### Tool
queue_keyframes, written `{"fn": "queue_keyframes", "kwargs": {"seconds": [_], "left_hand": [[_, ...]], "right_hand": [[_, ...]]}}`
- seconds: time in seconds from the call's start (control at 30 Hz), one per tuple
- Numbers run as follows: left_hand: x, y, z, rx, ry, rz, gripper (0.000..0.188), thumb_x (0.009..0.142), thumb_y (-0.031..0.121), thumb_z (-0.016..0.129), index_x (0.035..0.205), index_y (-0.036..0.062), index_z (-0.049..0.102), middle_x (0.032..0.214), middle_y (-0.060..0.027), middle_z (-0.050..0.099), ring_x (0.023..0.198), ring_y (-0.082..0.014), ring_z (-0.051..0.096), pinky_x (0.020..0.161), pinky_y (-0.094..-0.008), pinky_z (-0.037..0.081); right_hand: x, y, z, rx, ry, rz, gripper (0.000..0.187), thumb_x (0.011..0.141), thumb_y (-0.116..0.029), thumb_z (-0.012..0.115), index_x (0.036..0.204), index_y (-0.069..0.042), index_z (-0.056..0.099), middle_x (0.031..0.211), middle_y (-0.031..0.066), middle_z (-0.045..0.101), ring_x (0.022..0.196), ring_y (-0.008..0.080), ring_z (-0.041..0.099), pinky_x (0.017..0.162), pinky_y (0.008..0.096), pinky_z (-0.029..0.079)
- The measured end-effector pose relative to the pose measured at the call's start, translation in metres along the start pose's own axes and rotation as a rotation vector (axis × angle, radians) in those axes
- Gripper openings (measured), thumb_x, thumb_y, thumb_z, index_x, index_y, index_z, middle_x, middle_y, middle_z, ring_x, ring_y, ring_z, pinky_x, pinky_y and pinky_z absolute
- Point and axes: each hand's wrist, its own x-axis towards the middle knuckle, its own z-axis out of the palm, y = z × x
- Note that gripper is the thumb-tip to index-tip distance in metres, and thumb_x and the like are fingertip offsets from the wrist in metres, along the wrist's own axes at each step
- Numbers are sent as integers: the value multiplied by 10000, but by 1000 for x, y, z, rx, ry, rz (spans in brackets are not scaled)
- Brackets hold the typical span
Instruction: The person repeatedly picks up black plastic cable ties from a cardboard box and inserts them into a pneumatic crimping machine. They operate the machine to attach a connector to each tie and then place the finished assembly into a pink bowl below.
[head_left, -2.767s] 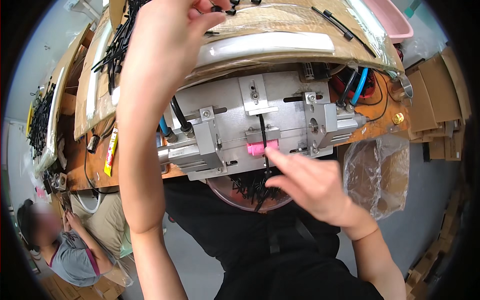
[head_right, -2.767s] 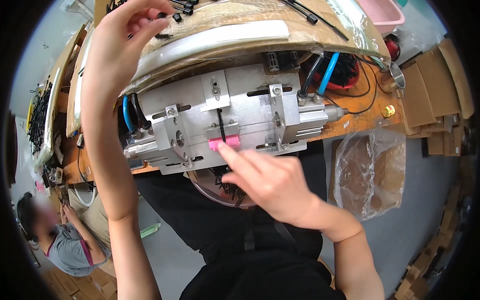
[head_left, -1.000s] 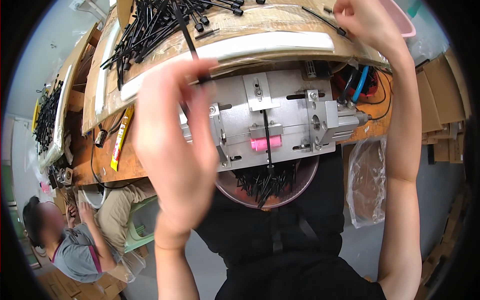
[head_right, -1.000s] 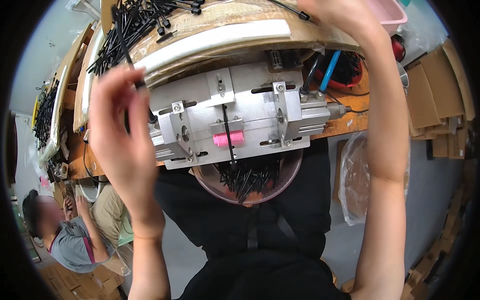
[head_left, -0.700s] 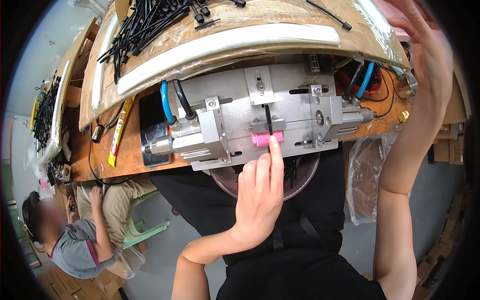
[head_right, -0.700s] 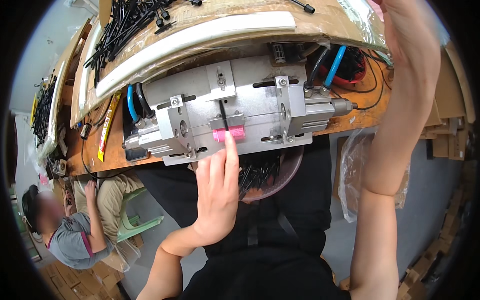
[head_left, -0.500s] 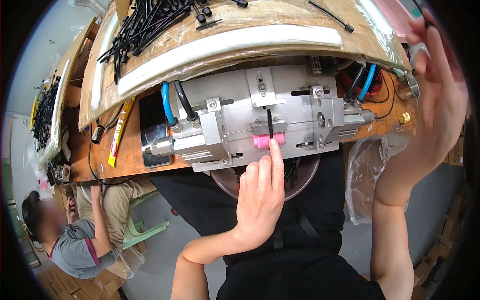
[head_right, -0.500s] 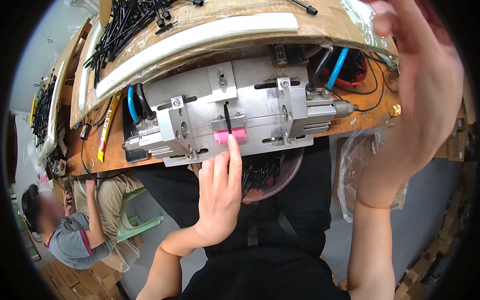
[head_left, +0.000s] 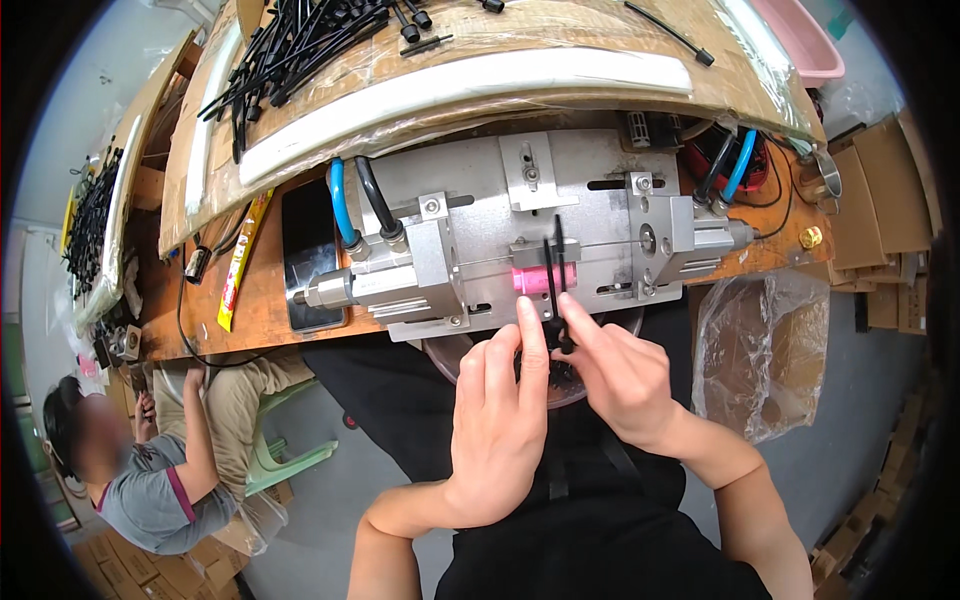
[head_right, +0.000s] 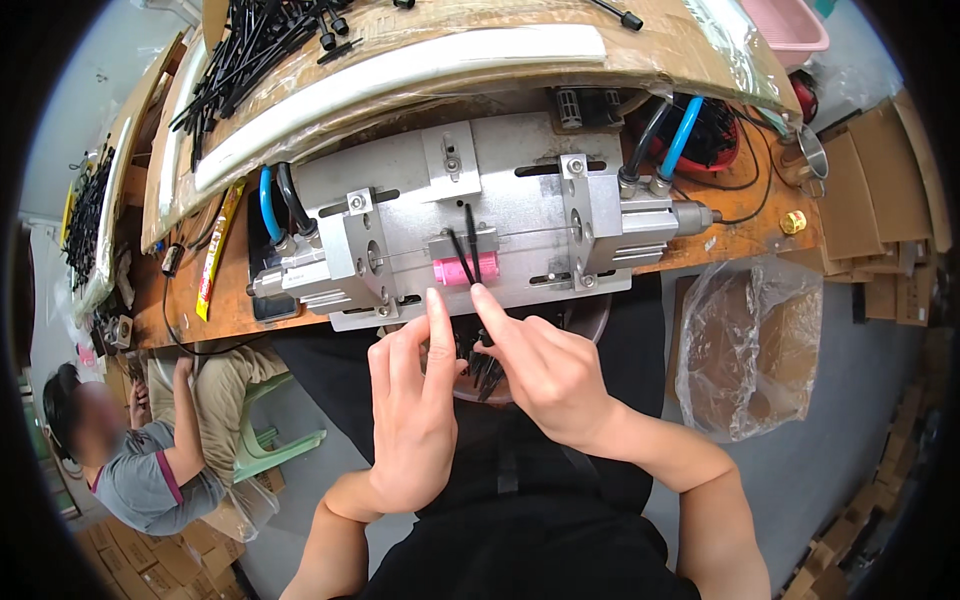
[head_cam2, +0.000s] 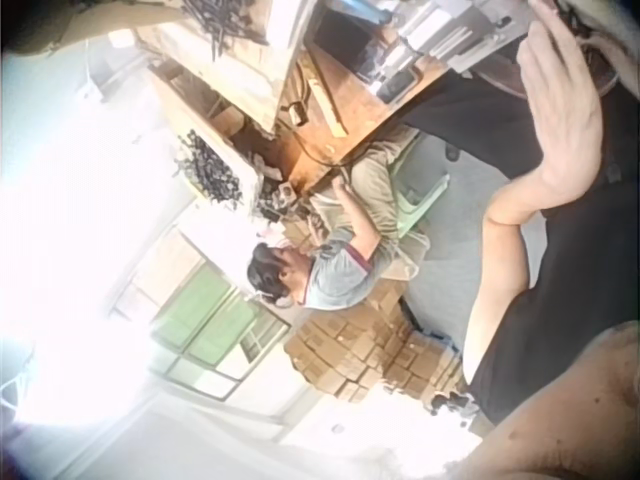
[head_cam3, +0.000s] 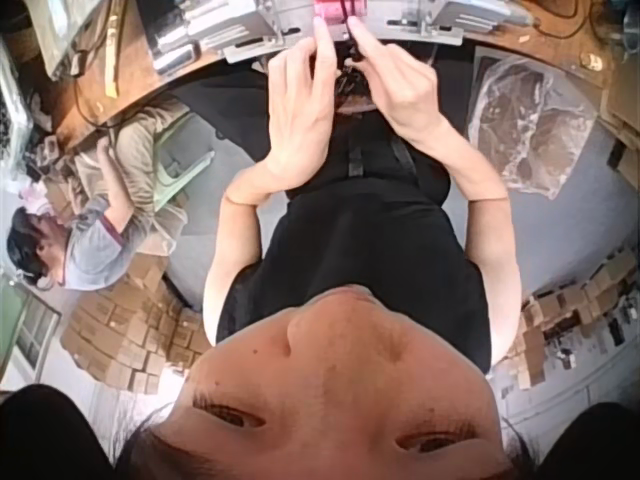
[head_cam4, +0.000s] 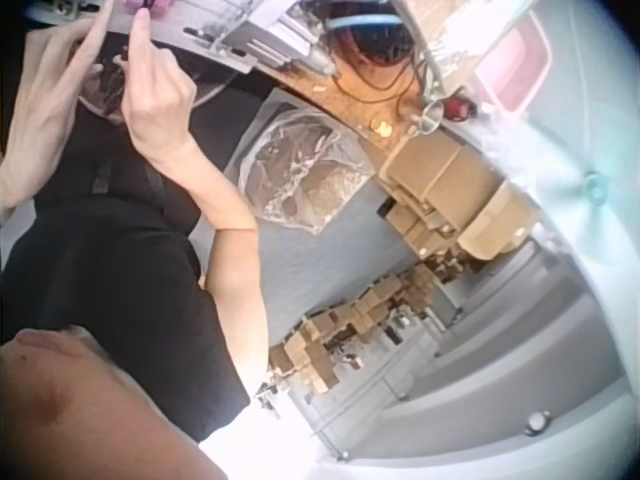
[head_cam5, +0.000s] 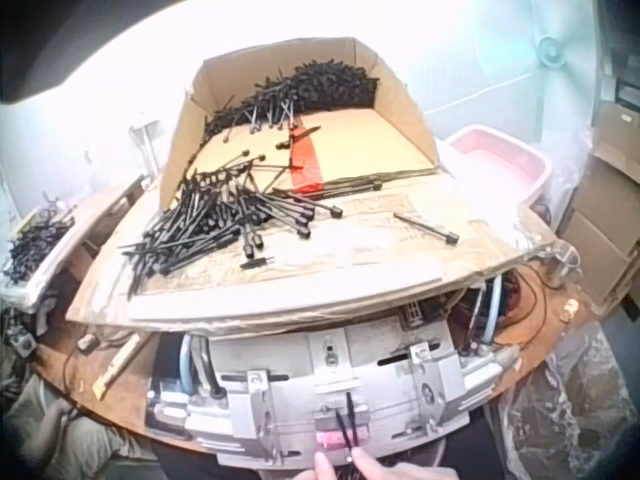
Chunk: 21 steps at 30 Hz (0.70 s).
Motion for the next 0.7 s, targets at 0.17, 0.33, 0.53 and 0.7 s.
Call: {"fn": "queue_keyframes", "kwargs": {"seconds": [0.17,0.33,0.53,0.7], "left_hand": [[-4,-3,-1,11,6,6,735,718,-130,652,1411,-51,421,1158,-159,519,1017,-327,486,869,-404,436],[-5,-9,-9,33,18,9,680,742,-48,653,1392,-34,455,1117,-126,516,1004,-283,517,857,-378,470],[27,-35,-53,-7,297,22,563,770,-107,644,1308,49,586,938,-106,546,863,-269,498,808,-364,424],[78,-23,-86,-111,490,73,320,861,-78,603,1152,41,656,941,-100,560,872,-227,538,764,-323,456]], "right_hand": [[7,1,5,-18,-107,26,584,747,24,716,1303,66,542,752,88,605,602,190,574,528,320,470],[21,-4,-15,-37,-211,25,581,765,-85,737,1309,12,557,804,83,615,665,203,628,560,317,505],[153,0,-25,-228,97,-320,282,741,-43,667,1019,2,653,910,113,682,707,259,678,558,363,523],[249,27,-6,-403,-126,-188,76,762,-50,624,770,-12,689,818,193,676,808,359,685,670,441,542]]}}
